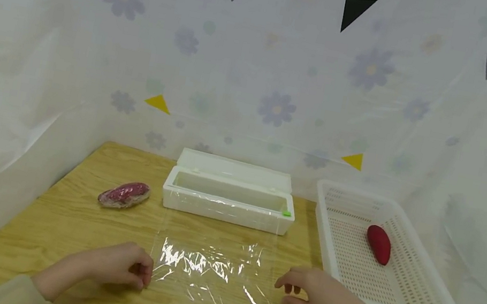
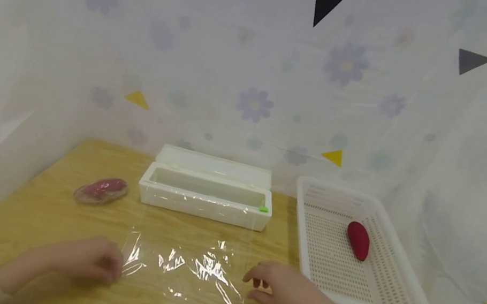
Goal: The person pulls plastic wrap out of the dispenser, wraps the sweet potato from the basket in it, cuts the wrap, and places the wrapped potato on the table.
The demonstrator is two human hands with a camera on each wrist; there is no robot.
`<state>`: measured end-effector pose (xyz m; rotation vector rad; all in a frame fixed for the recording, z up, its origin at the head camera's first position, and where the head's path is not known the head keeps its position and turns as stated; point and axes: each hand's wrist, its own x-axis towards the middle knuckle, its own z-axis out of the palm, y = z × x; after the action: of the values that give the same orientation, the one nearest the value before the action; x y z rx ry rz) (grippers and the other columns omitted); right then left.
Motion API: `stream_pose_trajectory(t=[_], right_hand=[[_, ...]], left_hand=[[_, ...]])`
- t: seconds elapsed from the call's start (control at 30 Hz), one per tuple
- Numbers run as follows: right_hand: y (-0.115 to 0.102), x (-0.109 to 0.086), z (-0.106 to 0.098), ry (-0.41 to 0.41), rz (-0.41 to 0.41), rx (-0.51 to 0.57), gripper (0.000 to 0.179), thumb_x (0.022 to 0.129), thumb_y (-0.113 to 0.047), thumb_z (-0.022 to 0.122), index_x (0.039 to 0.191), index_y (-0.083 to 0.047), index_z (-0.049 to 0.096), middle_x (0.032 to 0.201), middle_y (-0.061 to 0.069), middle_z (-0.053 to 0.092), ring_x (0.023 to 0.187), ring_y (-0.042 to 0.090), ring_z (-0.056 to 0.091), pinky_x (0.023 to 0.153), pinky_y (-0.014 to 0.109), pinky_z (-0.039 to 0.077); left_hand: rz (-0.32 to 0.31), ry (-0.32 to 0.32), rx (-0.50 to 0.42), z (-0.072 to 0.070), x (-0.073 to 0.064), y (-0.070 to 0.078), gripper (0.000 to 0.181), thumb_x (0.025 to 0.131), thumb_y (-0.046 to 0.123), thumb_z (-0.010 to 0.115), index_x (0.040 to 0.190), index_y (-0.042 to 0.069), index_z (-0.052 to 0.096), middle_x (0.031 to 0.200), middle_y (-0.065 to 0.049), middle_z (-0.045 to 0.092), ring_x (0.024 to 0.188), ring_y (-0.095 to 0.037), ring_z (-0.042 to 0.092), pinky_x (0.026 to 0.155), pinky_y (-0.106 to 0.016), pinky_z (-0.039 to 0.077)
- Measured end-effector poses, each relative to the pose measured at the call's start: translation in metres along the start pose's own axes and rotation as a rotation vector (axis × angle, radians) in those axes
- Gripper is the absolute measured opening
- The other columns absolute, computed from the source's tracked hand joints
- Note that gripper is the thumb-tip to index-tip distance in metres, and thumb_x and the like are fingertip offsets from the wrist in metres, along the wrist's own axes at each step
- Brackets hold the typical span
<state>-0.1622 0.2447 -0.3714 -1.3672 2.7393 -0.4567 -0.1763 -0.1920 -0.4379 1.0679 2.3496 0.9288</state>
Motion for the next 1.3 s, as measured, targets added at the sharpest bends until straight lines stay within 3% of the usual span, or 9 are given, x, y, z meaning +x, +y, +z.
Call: stream_pose_trajectory(t=[0.13,0.33,0.5,0.7,0.93,1.07,1.3], right_hand=[[0.001,-0.001,-0.023,0.037,0.020,-0.016,0.021,0.087,-0.026,0.069,0.106,-0.021,0.065,0.097,-0.016,0.061,0.083,-0.001,0.055,0.067,0.020,0.048],[0.011,-0.002,-0.054,0.128,-0.021,-0.039,0.027,0.082,-0.018,0.073,0.108,-0.019,0.065,0.103,-0.012,0.063,0.084,0.001,0.055,0.068,0.021,0.049],[0.023,-0.004,-0.077,0.208,0.021,-0.142,0.038,0.076,-0.017,0.078,0.111,-0.021,0.064,0.105,-0.015,0.061,0.086,0.002,0.056,0.069,0.021,0.050],[0.042,-0.005,-0.096,0.304,0.033,-0.246,0.050,0.072,-0.011,0.081,0.117,-0.017,0.061,0.109,-0.006,0.063,0.086,0.005,0.057,0.068,0.024,0.050],[0.065,-0.011,-0.107,0.332,0.149,-0.258,0.053,0.076,-0.013,0.078,0.125,-0.017,0.056,0.117,-0.004,0.060,0.093,0.010,0.057,0.072,0.033,0.053],[0.075,-0.010,-0.112,0.358,0.199,-0.217,0.055,0.078,-0.014,0.077,0.128,-0.013,0.054,0.121,0.004,0.058,0.099,0.020,0.057,0.075,0.043,0.053],[0.098,-0.009,-0.124,0.353,0.360,-0.148,0.057,0.082,-0.018,0.074,0.133,-0.011,0.049,0.130,0.013,0.051,0.107,0.033,0.052,0.083,0.056,0.048]], left_hand=[[-0.005,0.003,0.000,0.001,0.000,-0.002,0.006,0.083,0.013,0.069,0.082,0.017,0.065,0.076,0.014,0.061,0.067,0.003,0.052,0.062,-0.018,0.048],[-0.002,0.003,-0.007,0.002,0.000,-0.003,0.006,0.082,0.012,0.070,0.082,0.016,0.065,0.077,0.013,0.062,0.067,0.003,0.053,0.062,-0.018,0.048],[0.006,0.006,-0.005,0.003,-0.001,-0.003,0.007,0.081,0.011,0.070,0.082,0.016,0.065,0.077,0.014,0.061,0.067,0.004,0.053,0.061,-0.018,0.048],[0.053,0.014,0.017,0.007,-0.001,-0.011,0.009,0.081,0.010,0.070,0.081,0.017,0.065,0.076,0.017,0.060,0.066,0.006,0.052,0.060,-0.018,0.048],[0.083,0.021,0.041,0.009,0.000,-0.017,0.010,0.080,0.011,0.070,0.082,0.019,0.065,0.077,0.019,0.060,0.066,0.006,0.051,0.059,-0.017,0.048],[0.068,0.016,0.032,0.008,0.000,-0.016,0.010,0.081,0.011,0.070,0.082,0.019,0.065,0.077,0.019,0.059,0.067,0.006,0.051,0.060,-0.017,0.048],[0.042,0.008,0.008,0.005,0.001,-0.013,0.008,0.081,0.012,0.070,0.082,0.018,0.065,0.077,0.018,0.060,0.067,0.005,0.052,0.060,-0.018,0.048]])
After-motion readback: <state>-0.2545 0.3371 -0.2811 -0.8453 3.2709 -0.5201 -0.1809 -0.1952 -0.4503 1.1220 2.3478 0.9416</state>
